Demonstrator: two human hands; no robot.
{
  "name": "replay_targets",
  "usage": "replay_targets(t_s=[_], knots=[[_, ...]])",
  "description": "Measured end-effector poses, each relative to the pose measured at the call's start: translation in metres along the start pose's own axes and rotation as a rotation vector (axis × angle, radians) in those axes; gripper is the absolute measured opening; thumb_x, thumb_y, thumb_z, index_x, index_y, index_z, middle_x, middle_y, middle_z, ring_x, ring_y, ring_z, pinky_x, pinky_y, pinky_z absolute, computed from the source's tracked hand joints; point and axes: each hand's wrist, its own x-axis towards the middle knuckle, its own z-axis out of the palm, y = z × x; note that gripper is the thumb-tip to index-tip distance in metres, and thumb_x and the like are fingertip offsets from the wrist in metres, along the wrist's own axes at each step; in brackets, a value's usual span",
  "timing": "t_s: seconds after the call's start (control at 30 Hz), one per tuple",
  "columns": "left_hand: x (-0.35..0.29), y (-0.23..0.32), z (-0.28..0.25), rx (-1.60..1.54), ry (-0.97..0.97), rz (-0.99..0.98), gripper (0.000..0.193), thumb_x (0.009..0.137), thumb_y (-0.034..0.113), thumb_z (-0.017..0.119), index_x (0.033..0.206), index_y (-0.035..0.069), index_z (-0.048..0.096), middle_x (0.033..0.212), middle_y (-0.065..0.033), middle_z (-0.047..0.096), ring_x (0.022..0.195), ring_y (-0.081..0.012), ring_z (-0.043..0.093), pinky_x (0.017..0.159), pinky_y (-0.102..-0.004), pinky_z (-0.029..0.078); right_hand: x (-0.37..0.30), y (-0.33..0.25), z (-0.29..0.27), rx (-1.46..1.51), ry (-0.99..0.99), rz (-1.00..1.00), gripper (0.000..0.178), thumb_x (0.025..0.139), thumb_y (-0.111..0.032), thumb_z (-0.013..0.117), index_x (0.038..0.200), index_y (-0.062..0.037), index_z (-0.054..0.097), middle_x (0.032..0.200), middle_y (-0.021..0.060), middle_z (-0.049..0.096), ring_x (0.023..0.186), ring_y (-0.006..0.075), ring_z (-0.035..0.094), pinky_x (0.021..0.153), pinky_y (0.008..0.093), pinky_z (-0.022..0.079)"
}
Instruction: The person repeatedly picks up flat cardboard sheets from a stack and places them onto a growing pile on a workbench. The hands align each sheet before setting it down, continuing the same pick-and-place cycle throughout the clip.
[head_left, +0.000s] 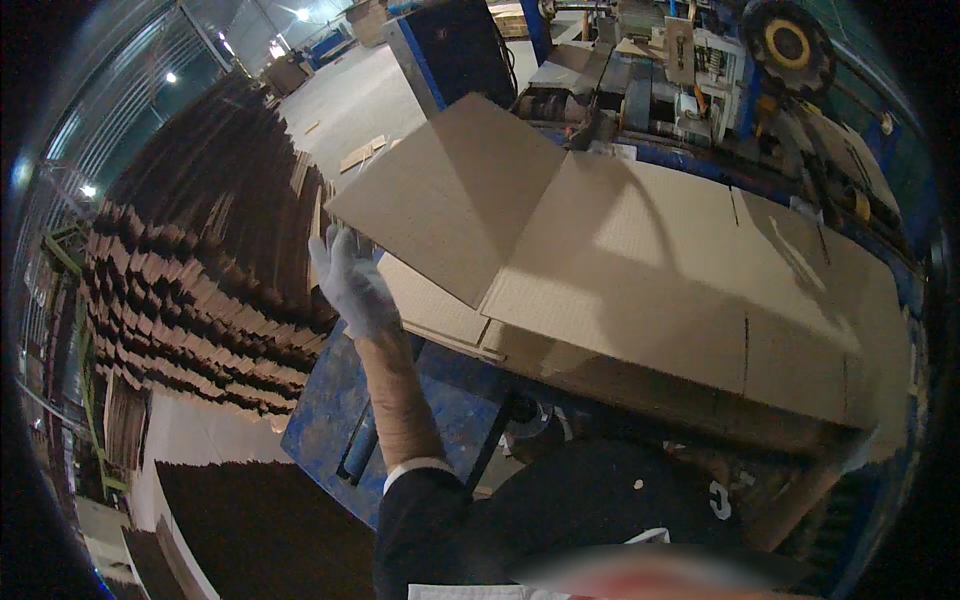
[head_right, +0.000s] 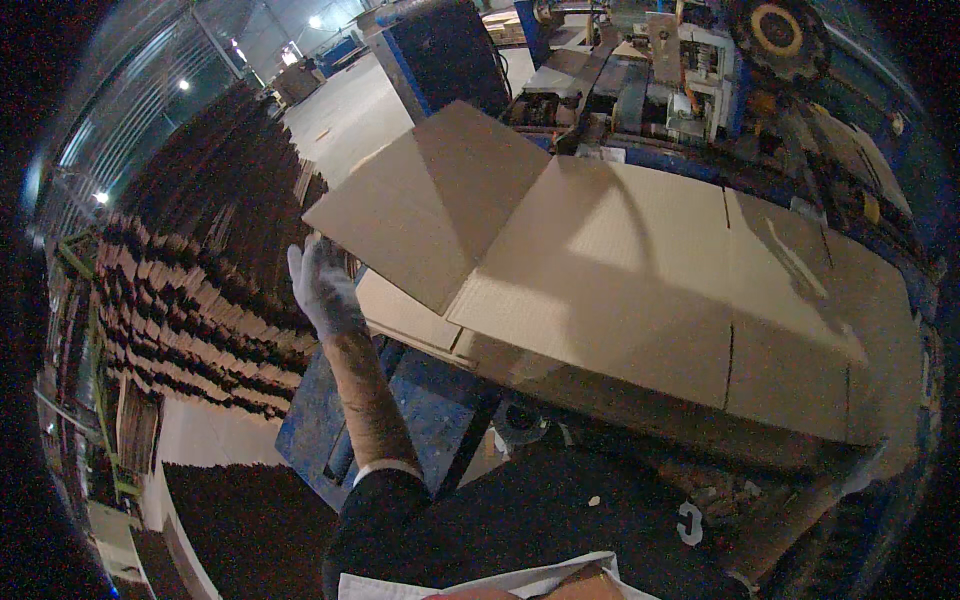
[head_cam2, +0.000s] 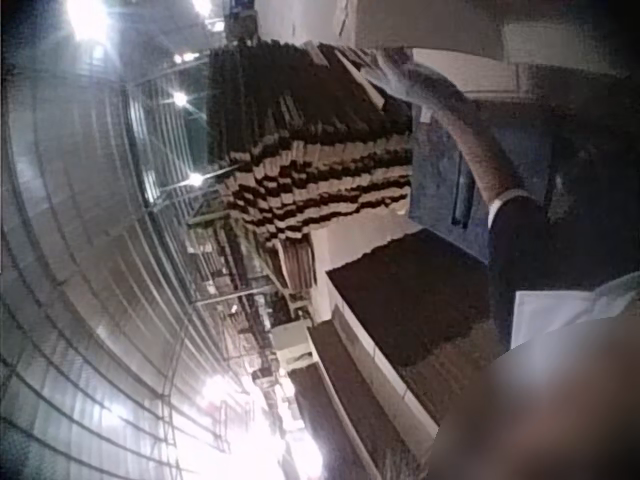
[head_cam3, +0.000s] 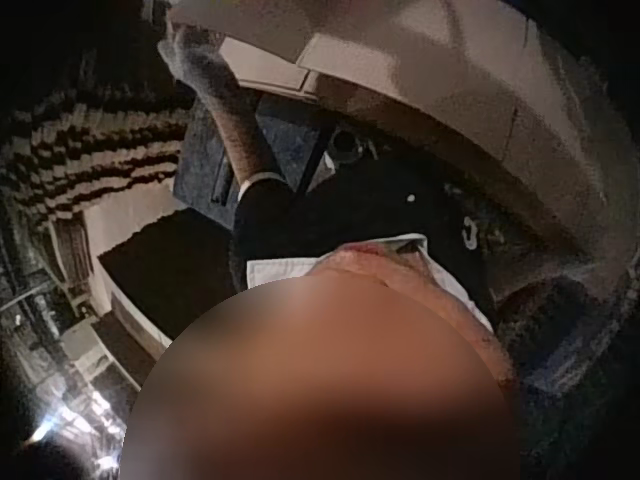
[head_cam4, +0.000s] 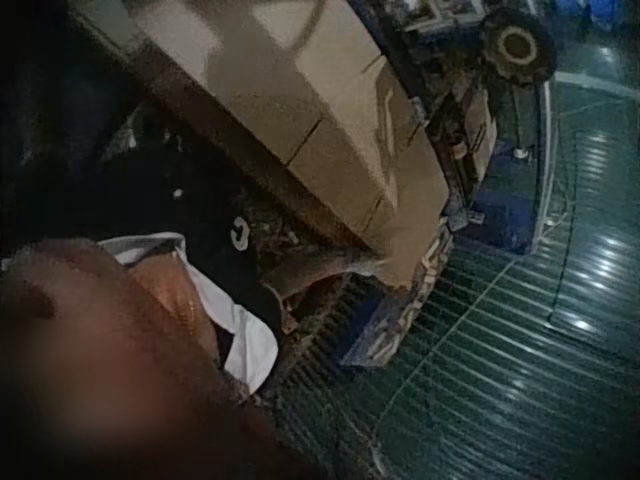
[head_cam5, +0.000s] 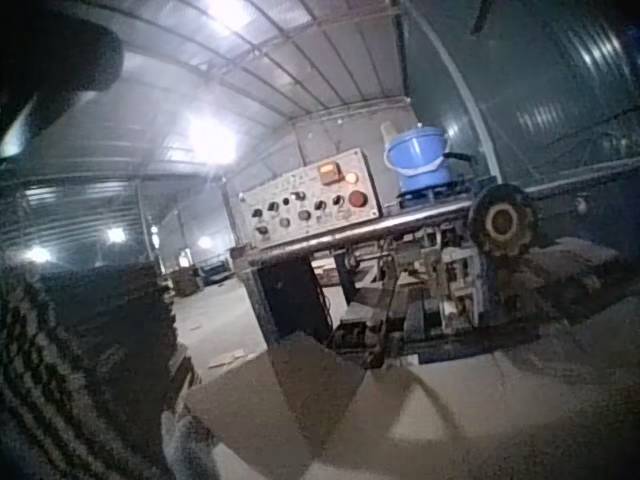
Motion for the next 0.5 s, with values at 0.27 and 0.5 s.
replay_targets(t_s=[0.27, 0.5], knots=[[-0.031, -0.023, 0.009, 0.519, -0.12, -0.45, 0.028, 0.082, 0.008, 0.062, 0.108, -0.001, 0.059, 0.1, -0.0098, 0.061, 0.089, -0.0228, 0.059, 0.079, -0.0352, 0.048, 0.025, -0.074, -0.064, 0.971, -0.271, 0.262, 0.042, 0.086, -0.015, 0.057, 0.128, -0.0112, 0.054, 0.117, 0.0164, 0.061, 0.11, 0.0334, 0.055, 0.093, 0.0436, 0.044], [-0.121, -0.005, 0.035, 0.878, -0.723, -0.091, 0.035, 0.081, 0.005, 0.06, 0.114, -0.006, 0.057, 0.118, -0.0185, 0.059, 0.106, -0.0338, 0.059, 0.092, -0.0394, 0.047, -0.092, -0.162, -0.171, 0.574, -0.464, -0.444, 0.036, 0.081, -0.01, 0.062, 0.118, -0.0095, 0.062, 0.118, 0.0125, 0.062, 0.118, 0.0304, 0.052, 0.101, 0.0434, 0.039]])
